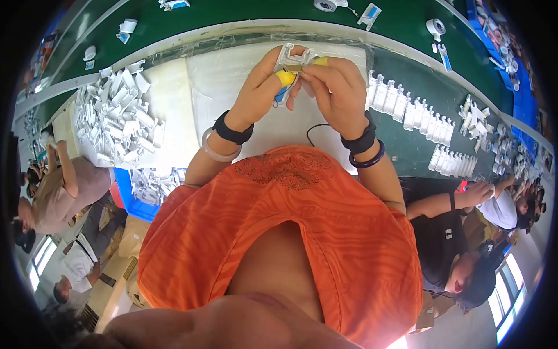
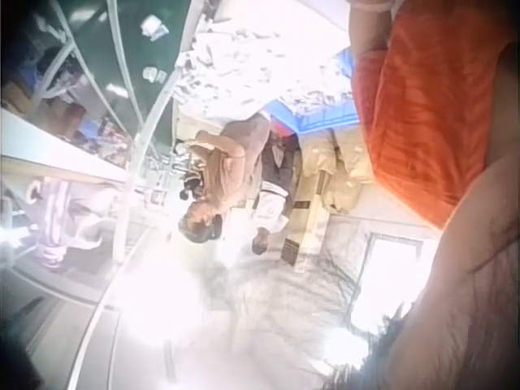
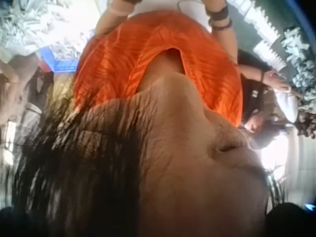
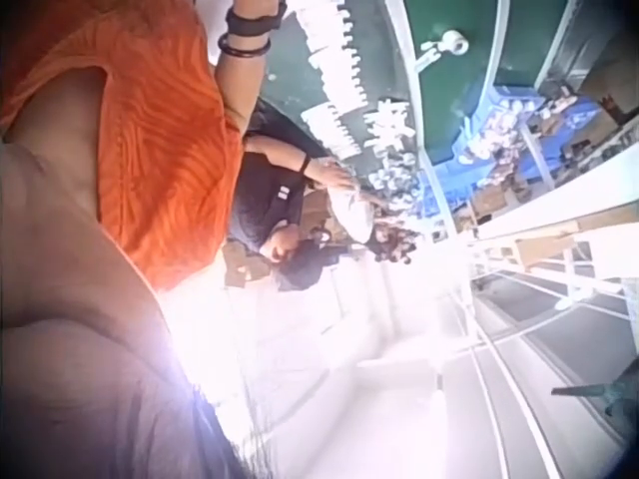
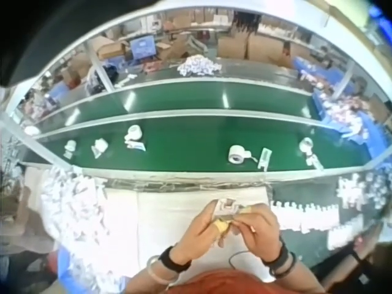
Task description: The recorder is assembling small plastic and metal components at a factory workbench.
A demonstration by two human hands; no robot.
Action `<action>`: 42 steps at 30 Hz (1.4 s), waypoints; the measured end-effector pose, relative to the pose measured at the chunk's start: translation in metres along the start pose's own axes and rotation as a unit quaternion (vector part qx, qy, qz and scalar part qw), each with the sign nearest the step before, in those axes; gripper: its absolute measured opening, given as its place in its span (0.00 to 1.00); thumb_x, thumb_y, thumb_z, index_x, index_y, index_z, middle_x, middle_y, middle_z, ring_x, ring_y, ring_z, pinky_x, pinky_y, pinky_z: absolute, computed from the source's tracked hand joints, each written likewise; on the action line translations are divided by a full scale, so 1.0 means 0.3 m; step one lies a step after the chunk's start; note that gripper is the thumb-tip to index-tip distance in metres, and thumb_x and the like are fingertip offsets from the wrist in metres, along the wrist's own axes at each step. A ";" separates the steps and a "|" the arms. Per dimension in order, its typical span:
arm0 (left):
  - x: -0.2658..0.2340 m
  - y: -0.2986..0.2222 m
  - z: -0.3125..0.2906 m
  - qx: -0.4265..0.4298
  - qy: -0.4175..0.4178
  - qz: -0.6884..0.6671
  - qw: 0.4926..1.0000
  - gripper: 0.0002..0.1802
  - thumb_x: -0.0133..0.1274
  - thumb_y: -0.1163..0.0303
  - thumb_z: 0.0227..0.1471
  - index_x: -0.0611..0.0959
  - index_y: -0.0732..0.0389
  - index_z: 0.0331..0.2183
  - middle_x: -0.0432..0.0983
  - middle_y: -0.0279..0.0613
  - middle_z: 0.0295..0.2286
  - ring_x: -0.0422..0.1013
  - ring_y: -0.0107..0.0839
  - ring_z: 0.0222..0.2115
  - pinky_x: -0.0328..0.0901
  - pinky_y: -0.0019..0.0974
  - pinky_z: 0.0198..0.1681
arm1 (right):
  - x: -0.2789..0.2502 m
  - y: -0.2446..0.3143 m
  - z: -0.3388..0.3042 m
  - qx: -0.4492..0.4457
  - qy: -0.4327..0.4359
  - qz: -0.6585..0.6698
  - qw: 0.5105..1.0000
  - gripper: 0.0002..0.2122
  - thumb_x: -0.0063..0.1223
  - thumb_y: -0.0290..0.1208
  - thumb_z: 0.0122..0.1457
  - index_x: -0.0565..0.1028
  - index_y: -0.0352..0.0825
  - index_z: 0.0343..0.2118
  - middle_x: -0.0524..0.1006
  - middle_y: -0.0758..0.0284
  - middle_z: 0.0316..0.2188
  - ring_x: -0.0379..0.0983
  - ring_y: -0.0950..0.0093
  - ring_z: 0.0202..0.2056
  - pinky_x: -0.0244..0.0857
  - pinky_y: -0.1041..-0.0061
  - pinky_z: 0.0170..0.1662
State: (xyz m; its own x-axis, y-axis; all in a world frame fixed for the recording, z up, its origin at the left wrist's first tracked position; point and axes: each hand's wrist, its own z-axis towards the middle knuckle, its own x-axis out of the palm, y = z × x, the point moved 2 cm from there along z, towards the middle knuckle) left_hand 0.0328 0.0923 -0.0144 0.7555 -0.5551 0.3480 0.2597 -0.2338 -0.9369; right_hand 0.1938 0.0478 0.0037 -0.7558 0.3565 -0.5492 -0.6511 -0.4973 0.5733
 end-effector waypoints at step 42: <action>-0.015 0.023 -0.025 0.027 -0.055 0.194 0.979 0.10 0.48 0.74 0.55 0.72 0.67 0.39 0.74 0.52 0.26 0.72 0.48 0.25 0.66 0.38 0.30 | 0.034 -0.015 0.023 -0.036 0.039 -0.009 0.999 0.13 0.62 0.16 0.43 0.76 0.33 0.35 0.73 0.62 0.29 0.71 0.62 0.31 0.65 0.67 0.33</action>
State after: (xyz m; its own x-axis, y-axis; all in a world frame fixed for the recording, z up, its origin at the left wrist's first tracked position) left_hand 0.0265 0.0873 -0.0221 0.8631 -0.5036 -0.0370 -0.0297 0.0224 -0.9993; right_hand 0.1886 0.0592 -0.0001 -0.7342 0.3050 -0.6066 -0.6561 -0.5485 0.5183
